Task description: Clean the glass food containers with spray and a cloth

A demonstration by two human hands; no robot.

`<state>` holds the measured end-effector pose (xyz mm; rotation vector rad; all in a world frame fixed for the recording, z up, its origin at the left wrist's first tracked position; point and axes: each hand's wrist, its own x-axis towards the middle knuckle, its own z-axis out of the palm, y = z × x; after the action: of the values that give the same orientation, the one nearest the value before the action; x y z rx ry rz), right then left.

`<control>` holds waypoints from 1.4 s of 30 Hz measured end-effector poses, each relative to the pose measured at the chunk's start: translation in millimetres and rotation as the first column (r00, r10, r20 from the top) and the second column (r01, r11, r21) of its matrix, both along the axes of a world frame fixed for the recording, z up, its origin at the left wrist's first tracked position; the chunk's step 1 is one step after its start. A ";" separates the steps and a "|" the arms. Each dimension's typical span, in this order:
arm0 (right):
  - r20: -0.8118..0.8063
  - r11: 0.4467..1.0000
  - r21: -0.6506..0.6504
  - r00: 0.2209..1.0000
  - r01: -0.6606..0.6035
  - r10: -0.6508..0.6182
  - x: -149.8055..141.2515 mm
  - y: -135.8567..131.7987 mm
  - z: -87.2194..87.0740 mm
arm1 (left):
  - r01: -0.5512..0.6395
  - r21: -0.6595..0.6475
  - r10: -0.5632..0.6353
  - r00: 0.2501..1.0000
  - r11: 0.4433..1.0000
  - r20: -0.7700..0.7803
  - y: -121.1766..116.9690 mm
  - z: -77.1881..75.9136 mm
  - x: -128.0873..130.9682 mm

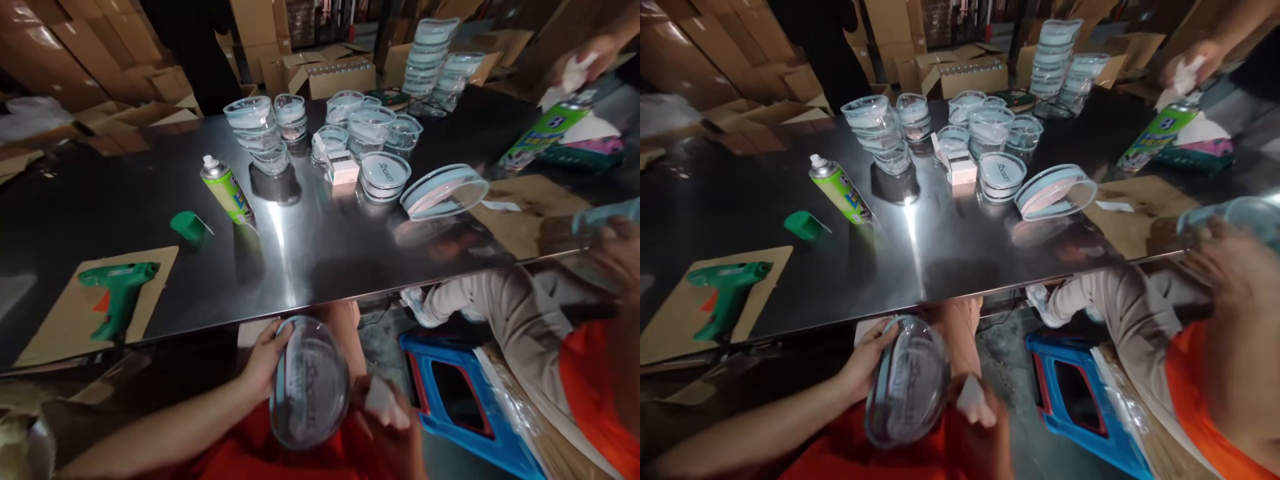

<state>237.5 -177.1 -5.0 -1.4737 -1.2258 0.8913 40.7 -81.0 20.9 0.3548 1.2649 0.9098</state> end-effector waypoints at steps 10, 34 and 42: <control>0.065 0.934 0.303 0.981 -0.192 0.181 51.2 97.9 125.0 | 0.571 0.421 -0.382 0.805 0.705 -0.453 38.0 78.8 -1.4; 0.398 0.684 0.389 0.782 -0.617 0.480 15.0 114.5 144.4 | 0.902 0.408 -0.417 0.428 0.140 -0.802 93.4 120.0 -26.3; -0.257 0.940 0.283 0.959 0.191 -0.118 26.1 127.2 120.6 | 0.011 0.433 -0.142 0.952 0.901 0.272 111.7 134.7 -39.1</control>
<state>263.6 -49.8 115.6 -1.1615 -1.0034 0.7099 1.6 30.7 155.7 0.5860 0.7602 1.1262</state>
